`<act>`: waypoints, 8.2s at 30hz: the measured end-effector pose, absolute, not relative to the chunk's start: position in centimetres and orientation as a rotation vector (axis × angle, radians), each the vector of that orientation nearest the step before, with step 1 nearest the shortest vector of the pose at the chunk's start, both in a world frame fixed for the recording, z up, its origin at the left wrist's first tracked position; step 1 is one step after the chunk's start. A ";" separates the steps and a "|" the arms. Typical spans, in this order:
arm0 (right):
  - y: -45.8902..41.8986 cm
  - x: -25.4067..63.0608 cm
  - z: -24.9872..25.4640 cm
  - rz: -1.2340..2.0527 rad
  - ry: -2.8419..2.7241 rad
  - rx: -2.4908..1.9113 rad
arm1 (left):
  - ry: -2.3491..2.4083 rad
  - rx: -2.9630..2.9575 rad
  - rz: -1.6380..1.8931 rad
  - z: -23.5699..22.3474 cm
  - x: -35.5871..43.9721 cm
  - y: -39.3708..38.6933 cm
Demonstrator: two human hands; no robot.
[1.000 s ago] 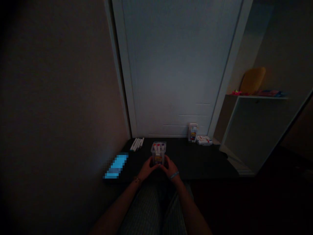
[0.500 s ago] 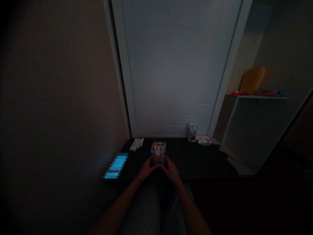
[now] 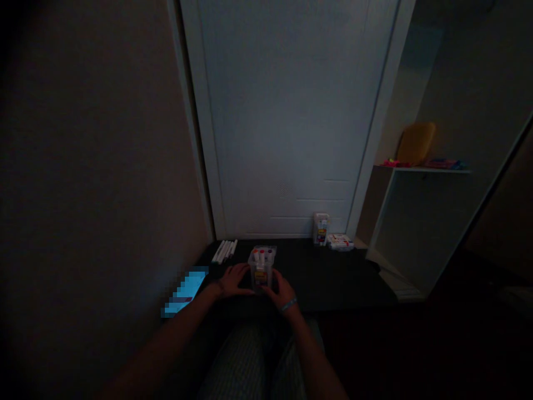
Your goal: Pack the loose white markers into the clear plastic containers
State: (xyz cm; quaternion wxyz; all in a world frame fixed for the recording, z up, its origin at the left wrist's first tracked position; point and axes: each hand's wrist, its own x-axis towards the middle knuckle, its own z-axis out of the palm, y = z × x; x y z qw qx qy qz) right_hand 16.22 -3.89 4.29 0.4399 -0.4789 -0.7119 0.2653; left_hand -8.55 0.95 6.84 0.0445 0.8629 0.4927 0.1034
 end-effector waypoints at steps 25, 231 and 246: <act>-3.2 16.3 3.0 0.638 -1.787 -1.175 | 2.341 2.336 0.148 4.5 -10.2 4.9; -2.7 16.8 3.1 0.652 -1.838 -1.235 | 1.395 2.154 1.132 5.0 -2.3 -3.3; -2.4 17.1 2.7 0.684 -1.860 -1.178 | 1.377 2.070 1.165 4.7 -2.3 -3.4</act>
